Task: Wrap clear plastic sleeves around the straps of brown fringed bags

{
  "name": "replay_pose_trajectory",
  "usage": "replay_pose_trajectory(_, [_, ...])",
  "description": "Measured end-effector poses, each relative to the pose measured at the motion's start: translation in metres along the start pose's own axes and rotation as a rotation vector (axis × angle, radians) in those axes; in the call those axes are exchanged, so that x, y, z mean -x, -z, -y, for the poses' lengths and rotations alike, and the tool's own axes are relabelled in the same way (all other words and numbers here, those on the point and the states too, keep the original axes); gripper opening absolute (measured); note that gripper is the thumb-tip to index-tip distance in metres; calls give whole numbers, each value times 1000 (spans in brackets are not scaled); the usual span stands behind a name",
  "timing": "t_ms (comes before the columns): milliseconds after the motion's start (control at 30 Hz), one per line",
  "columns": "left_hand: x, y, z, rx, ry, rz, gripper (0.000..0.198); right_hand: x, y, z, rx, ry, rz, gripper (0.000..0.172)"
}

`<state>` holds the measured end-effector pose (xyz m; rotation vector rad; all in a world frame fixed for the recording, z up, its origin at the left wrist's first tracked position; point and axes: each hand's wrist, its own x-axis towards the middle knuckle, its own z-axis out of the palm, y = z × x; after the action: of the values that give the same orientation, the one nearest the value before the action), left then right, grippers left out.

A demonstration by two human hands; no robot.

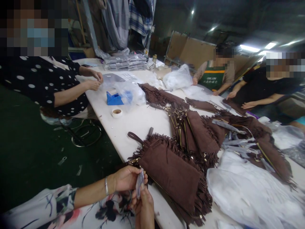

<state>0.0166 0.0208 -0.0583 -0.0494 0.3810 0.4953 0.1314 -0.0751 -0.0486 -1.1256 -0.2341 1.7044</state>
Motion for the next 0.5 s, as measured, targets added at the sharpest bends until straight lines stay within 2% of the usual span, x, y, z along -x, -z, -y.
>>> replay_pose_trajectory(100, [0,0,2,34,9,-21,12,-3,-5,-9,-80,-47,-16,44])
replay_pose_trajectory(200, [2,-6,3,24,-2,-46,9,-2,-5,-8,117,-49,-61,53])
replay_pose_trajectory(267, [4,-10,2,19,-14,-73,8,4,-4,2,407,55,-120,56])
replay_pose_trajectory(367, [6,-12,-2,9,-1,-113,11,15,-5,25,823,303,-274,50])
replay_pose_trajectory(433, [7,-11,-4,-8,14,-112,14,18,-7,38,949,397,-377,46])
replay_pose_trajectory(500, [7,-10,-6,-22,20,-108,18,15,-8,46,986,446,-425,44])
